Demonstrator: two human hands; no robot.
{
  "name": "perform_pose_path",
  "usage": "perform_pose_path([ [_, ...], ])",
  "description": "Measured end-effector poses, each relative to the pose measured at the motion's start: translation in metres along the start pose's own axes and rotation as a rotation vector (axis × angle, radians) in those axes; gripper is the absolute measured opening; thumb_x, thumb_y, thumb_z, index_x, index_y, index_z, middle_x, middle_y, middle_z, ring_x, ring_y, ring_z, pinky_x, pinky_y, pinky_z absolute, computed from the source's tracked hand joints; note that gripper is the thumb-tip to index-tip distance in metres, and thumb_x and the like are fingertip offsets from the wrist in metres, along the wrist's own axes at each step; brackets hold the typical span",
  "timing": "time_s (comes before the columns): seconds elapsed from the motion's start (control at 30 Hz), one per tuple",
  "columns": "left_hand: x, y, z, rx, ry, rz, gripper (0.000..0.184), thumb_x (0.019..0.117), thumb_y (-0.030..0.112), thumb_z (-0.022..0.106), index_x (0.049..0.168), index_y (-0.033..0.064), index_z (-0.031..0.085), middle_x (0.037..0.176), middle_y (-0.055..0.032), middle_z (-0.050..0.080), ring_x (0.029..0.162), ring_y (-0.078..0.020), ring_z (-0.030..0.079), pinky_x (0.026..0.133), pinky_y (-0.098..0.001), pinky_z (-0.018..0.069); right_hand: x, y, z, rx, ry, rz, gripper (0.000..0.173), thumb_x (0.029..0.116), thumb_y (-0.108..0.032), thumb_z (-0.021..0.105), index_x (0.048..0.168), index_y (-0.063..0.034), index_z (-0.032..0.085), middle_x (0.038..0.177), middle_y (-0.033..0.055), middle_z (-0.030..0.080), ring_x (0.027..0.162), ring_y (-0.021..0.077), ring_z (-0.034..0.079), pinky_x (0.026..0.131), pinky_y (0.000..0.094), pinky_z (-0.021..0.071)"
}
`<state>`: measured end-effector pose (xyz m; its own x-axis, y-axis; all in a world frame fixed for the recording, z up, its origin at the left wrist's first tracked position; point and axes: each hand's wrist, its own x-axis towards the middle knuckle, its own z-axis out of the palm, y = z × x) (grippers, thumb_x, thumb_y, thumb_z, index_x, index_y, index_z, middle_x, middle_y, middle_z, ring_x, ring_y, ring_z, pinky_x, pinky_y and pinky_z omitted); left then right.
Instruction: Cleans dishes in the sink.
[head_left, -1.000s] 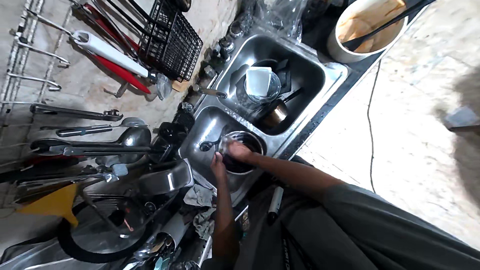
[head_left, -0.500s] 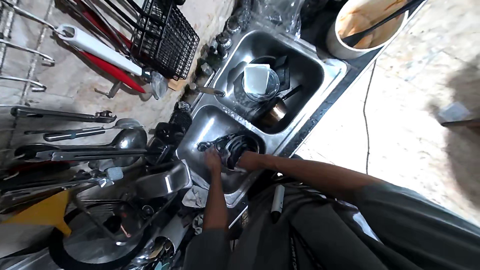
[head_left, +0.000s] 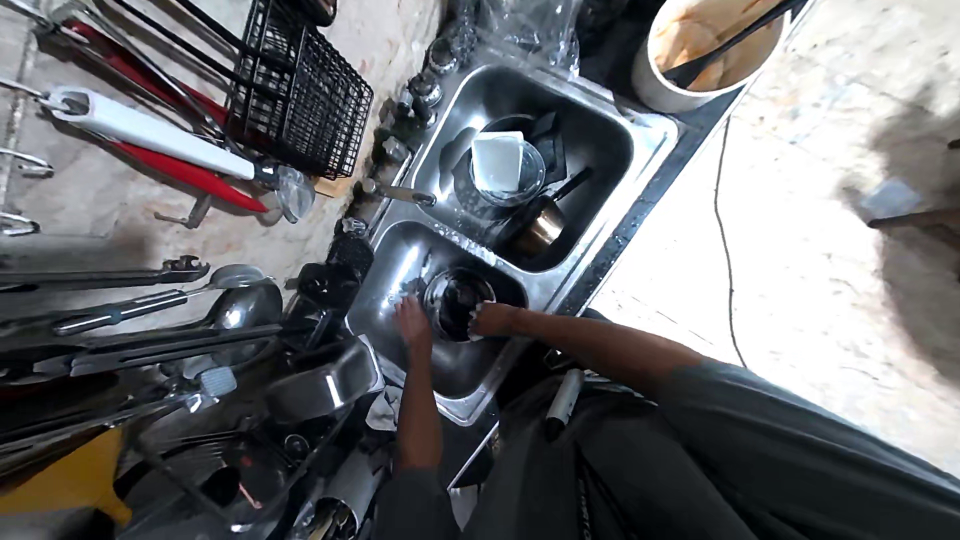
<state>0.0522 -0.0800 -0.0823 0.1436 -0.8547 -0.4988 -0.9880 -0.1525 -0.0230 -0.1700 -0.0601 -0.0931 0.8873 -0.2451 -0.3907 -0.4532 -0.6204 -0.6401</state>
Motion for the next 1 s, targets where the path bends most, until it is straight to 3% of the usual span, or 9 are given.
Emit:
perform_pose_path([
  [0.13,-0.014,0.005,-0.008,-0.218,-0.054,-0.14,0.044,0.1118,0.029,0.037,0.142,0.0035,0.056,0.135,-0.0213,0.064,0.126,-0.0363,0.062,0.107,-0.0529,0.0487,0.038,0.006,0.002,0.094,0.018,0.076,0.034,0.1066,-0.003,0.044,0.136,-0.0002,0.061,0.138,0.0248,0.06,0.132,0.0467,0.053,0.112,0.0645,0.0382],
  [0.23,-0.015,0.009,0.006,-0.373,-0.091,-0.185,0.045,0.1119,0.032,0.037,0.141,0.0025,0.057,0.125,-0.0224,0.068,0.119,-0.037,0.066,0.104,-0.0541,0.0508,0.046,0.0,-0.003,0.134,0.051,0.1,0.035,0.1064,-0.002,0.044,0.138,0.0001,0.058,0.141,0.025,0.058,0.133,0.0476,0.053,0.111,0.0654,0.0394],
  [0.4,-0.01,0.02,0.033,-0.846,0.104,-0.295,0.043,0.1133,0.025,0.035,0.137,-0.0062,0.051,0.103,-0.0216,0.068,0.089,-0.0295,0.07,0.083,-0.0465,0.0593,0.013,-0.006,-0.032,0.252,0.084,0.193,0.036,0.106,-0.003,0.045,0.141,0.0013,0.055,0.145,0.0268,0.054,0.131,0.0492,0.054,0.107,0.0666,0.0431],
  [0.5,-0.004,0.025,0.039,-1.019,0.22,-0.306,0.04,0.1126,0.017,0.036,0.141,-0.0103,0.044,0.109,-0.0237,0.067,0.095,-0.0269,0.068,0.089,-0.041,0.0578,-0.025,-0.006,-0.067,0.433,0.202,0.36,0.037,0.0999,-0.009,0.06,0.136,0.0011,0.058,0.136,0.0259,0.06,0.123,0.0465,0.06,0.101,0.0657,0.048],
  [0.57,0.005,0.025,0.049,-1.213,0.273,-0.311,0.04,0.1103,0.009,0.04,0.145,-0.0111,0.036,0.117,-0.0258,0.061,0.102,-0.0254,0.066,0.092,-0.0371,0.0568,-0.052,0.009,-0.089,0.529,0.415,0.474,0.038,0.0974,-0.015,0.065,0.132,0.0006,0.06,0.122,0.025,0.066,0.109,0.0438,0.067,0.092,0.0635,0.0527],
  [0.63,0.012,0.023,0.059,-1.293,0.262,-0.353,0.046,0.1064,0.005,0.05,0.147,-0.009,0.033,0.126,-0.0273,0.06,0.109,-0.0275,0.065,0.096,-0.0388,0.055,-0.077,0.03,-0.114,0.592,0.687,0.681,0.05,0.0943,-0.016,0.07,0.139,-0.0032,0.052,0.119,0.0245,0.067,0.101,0.0426,0.07,0.086,0.0622,0.0564],
  [0.77,0.011,0.019,0.055,-0.91,0.061,-0.468,0.04,0.1062,0.019,0.055,0.136,-0.0089,0.055,0.129,-0.0292,0.062,0.118,-0.0373,0.063,0.103,-0.0498,0.0513,-0.104,0.108,-0.153,0.462,1.119,1.138,0.06,0.094,-0.025,0.068,0.147,-0.0062,0.049,0.134,0.0223,0.062,0.109,0.0413,0.068,0.087,0.0599,0.0576],
  [0.87,-0.008,0.043,0.022,-0.621,0.051,-0.559,0.042,0.1095,0.028,0.046,0.134,-0.0028,0.061,0.134,-0.0268,0.062,0.128,-0.0396,0.059,0.109,-0.055,0.0459,-0.115,0.156,-0.163,0.439,1.117,1.217,0.049,0.0956,-0.023,0.066,0.141,-0.008,0.057,0.131,0.0235,0.064,0.12,0.0443,0.063,0.094,0.0633,0.0532],
  [1.0,-0.017,0.074,0.005,-0.803,0.353,-0.257,0.034,0.1075,0.014,0.05,0.133,-0.0066,0.058,0.13,-0.0253,0.064,0.122,-0.0325,0.062,0.109,-0.0432,0.0479,-0.122,0.165,-0.171,0.417,1.105,1.248,0.03,0.0933,-0.017,0.063,0.123,-0.0104,0.067,0.109,0.0221,0.072,0.103,0.0444,0.07,0.08,0.0649,0.0549],
])
